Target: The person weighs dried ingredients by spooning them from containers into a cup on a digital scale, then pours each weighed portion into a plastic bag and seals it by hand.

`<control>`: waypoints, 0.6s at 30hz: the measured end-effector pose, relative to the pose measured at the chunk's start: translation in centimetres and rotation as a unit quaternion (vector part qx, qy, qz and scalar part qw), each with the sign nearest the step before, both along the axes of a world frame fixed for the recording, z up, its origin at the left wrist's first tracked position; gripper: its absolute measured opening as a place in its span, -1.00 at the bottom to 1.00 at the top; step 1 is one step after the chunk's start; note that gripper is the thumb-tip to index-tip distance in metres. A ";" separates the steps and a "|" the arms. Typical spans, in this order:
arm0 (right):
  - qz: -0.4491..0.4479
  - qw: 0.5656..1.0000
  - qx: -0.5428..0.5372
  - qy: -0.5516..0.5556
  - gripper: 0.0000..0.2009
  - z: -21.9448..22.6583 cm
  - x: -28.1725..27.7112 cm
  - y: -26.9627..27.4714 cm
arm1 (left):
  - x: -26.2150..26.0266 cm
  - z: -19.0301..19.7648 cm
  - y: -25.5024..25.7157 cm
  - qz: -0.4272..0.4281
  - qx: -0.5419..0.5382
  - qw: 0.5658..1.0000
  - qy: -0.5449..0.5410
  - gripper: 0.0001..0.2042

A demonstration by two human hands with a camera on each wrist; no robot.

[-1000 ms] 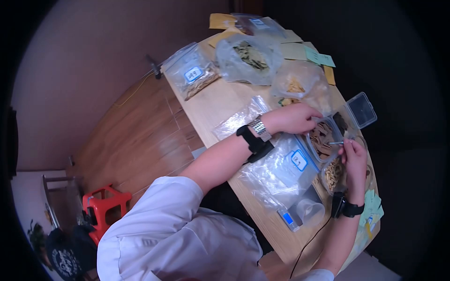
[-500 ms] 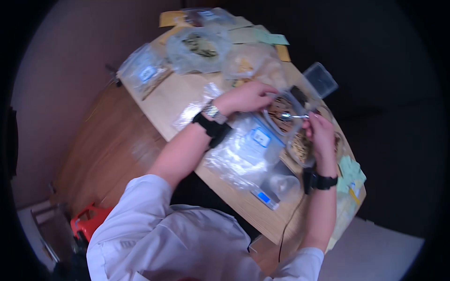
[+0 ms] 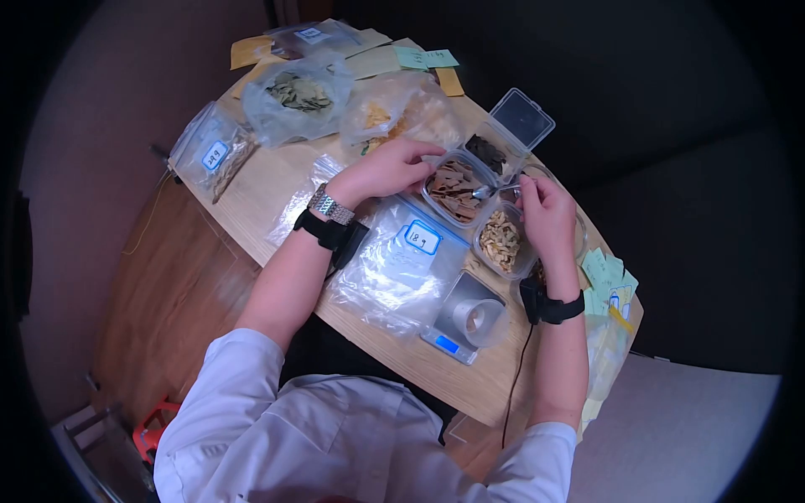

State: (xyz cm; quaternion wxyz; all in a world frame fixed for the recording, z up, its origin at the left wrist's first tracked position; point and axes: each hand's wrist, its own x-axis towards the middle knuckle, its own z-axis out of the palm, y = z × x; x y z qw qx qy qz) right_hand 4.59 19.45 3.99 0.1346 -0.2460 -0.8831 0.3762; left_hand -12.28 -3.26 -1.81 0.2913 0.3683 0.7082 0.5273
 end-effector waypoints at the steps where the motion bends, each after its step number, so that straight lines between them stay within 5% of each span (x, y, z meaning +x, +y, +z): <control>1: -0.002 1.000 0.001 0.001 -0.70 -0.1 -0.1 -0.2 | 0.0 0.0 0.0 0.000 0.004 1.000 -0.008 -0.57; 7: 0.054 0.995 -0.079 -0.013 -0.70 -1.0 -0.7 -0.3 | -0.2 -0.3 0.1 -0.011 0.001 0.999 -0.037 -0.56; 9: 0.021 0.999 0.016 -0.023 -0.70 0.5 -0.5 -1.5 | -0.3 -0.3 0.1 -0.011 -0.001 0.999 -0.040 -0.57; 13: 0.032 0.999 0.004 -0.022 -0.69 -0.5 -0.4 -0.8 | -0.1 -0.2 0.1 0.002 0.010 0.999 -0.046 -0.57; 15: 0.049 0.991 -0.125 -0.015 -0.71 -2.5 -1.2 0.4 | 0.0 -0.1 0.1 0.002 0.012 0.999 -0.048 -0.57; 18: 0.029 0.983 -0.180 0.018 -0.72 -2.8 -1.2 0.6 | 0.1 0.0 0.0 0.007 0.010 0.999 -0.050 -0.57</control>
